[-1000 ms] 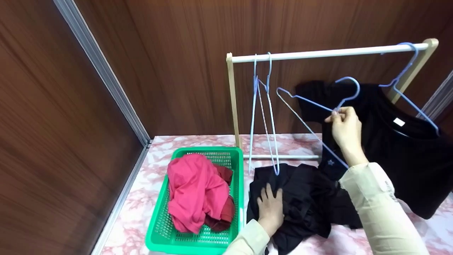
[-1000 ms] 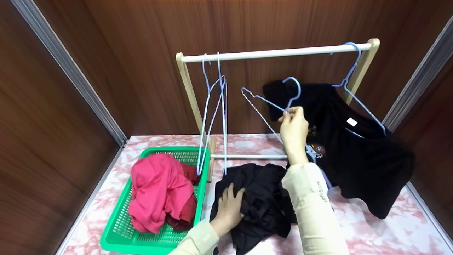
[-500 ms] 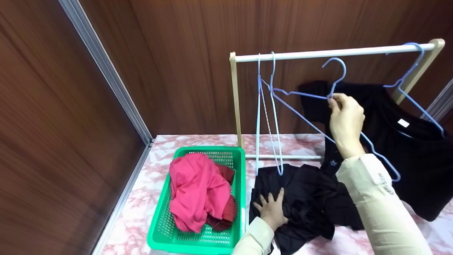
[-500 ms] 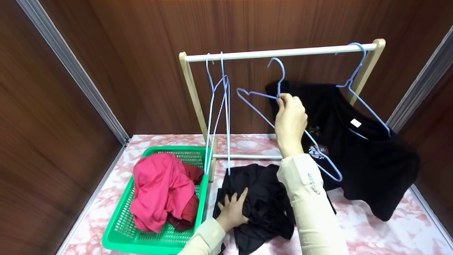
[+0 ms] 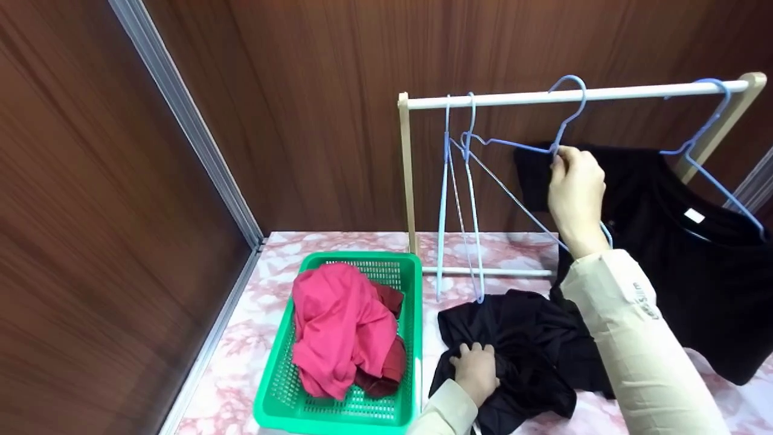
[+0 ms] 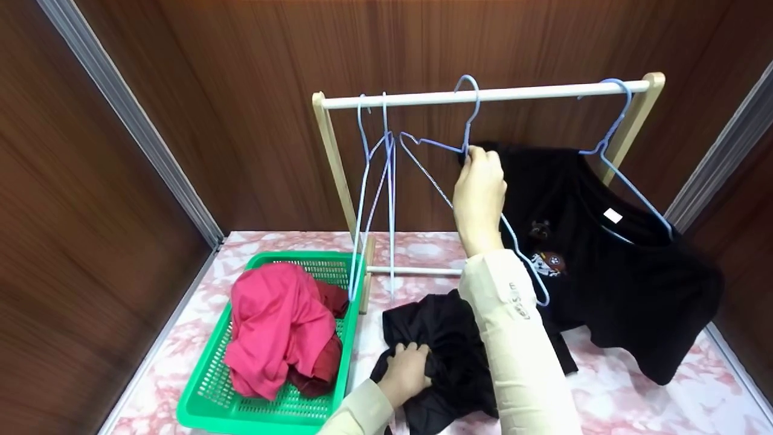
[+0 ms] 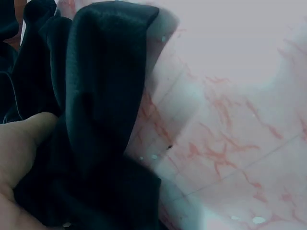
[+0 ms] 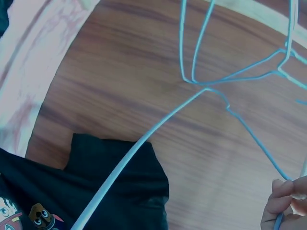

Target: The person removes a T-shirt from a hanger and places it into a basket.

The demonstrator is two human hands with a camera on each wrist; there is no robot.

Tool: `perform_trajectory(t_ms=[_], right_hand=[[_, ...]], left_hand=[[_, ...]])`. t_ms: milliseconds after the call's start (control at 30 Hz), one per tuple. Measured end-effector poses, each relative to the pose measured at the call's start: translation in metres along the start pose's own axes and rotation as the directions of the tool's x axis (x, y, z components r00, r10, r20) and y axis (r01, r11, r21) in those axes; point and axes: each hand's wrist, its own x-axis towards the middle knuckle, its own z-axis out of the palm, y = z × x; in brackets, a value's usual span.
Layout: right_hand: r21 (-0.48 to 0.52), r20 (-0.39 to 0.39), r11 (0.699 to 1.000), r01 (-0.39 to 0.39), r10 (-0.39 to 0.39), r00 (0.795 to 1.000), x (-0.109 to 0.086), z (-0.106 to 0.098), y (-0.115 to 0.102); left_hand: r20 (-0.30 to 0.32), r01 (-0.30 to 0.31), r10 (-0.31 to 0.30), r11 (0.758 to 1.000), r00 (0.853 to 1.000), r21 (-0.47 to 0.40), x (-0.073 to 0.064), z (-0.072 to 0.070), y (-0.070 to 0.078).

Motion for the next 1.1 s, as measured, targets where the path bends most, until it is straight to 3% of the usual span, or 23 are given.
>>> perform_trajectory(t_ms=[233,400,500,567,700,833,900,1033,1100], right_hand=[[-0.054,0.092,0.998,-0.022,0.027,0.995,0.002,0.005,-0.004],[-0.04,0.156,0.999,-0.02,0.026,0.987,0.003,0.008,-0.003],[-0.031,0.193,1.0,-0.001,0.007,0.981,0.002,0.01,0.0],[-0.031,0.211,0.999,0.011,-0.004,0.977,0.002,0.011,0.002],[-0.018,0.217,1.0,0.025,-0.02,0.976,0.001,0.013,0.004],[0.002,0.206,0.999,0.032,-0.031,0.978,0.001,0.014,0.002],[0.014,0.195,0.999,0.032,-0.034,0.98,0.002,0.013,0.0],[0.05,0.129,0.998,0.045,-0.051,0.99,0.006,0.011,-0.004],[0.069,0.085,0.997,0.045,-0.051,0.995,0.007,0.01,-0.006]], left_hand=[[-0.049,0.039,-0.041,0.999,0.998,-0.029,0.001,0.007,0.001],[-0.088,-0.016,0.003,0.988,0.996,-0.157,0.003,0.007,-0.004],[-0.147,-0.054,0.013,0.959,0.989,-0.278,0.005,0.004,-0.01],[-0.196,-0.06,-0.016,0.924,0.98,-0.378,0.006,0.001,-0.012],[-0.246,-0.037,-0.127,0.823,0.961,-0.568,0.009,-0.005,-0.012],[-0.226,0.001,-0.219,0.722,0.949,-0.692,0.014,-0.011,-0.011],[-0.205,0.008,-0.246,0.659,0.947,-0.752,0.017,-0.015,-0.011],[-0.181,-0.007,-0.266,0.547,0.947,-0.837,0.022,-0.03,-0.013],[-0.189,-0.027,-0.272,0.505,0.944,-0.863,0.025,-0.039,-0.014]])
